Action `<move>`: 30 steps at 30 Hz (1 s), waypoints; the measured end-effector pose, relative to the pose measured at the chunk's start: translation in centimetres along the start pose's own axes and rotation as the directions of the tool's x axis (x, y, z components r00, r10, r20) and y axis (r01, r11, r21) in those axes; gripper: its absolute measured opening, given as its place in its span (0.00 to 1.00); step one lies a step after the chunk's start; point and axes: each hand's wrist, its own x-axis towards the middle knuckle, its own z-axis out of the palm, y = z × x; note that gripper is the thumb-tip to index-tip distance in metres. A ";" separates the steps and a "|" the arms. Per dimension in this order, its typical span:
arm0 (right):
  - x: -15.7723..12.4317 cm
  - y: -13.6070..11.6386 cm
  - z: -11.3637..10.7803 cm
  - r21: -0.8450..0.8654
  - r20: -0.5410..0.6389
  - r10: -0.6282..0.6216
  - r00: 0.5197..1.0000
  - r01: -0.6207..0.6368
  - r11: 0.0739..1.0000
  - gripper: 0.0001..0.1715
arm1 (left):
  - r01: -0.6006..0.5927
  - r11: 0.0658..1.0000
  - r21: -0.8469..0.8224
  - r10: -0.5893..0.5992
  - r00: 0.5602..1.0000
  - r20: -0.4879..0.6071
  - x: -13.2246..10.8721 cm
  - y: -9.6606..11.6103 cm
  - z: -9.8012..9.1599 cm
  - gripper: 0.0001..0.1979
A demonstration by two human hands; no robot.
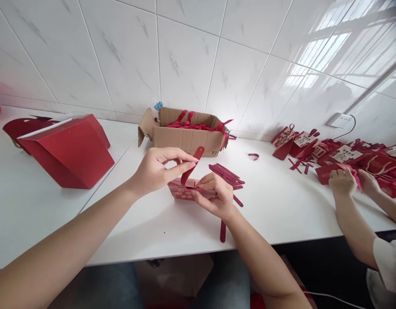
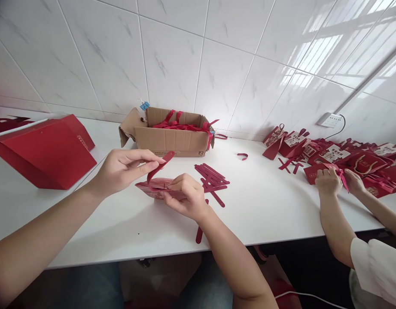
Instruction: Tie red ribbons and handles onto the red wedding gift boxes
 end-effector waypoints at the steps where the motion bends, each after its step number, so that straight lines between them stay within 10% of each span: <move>1: 0.0 0.0 0.0 -0.003 0.000 -0.001 1.000 0.001 1.000 0.12 | 0.030 0.999 -0.022 -0.030 0.999 0.042 -0.1 -0.3 -0.2 0.06; 30: 0.2 0.0 0.1 -0.026 -0.033 0.007 0.999 -0.007 1.000 0.09 | 0.346 0.839 -0.420 -0.252 0.931 0.264 -2.8 -2.4 0.6 0.13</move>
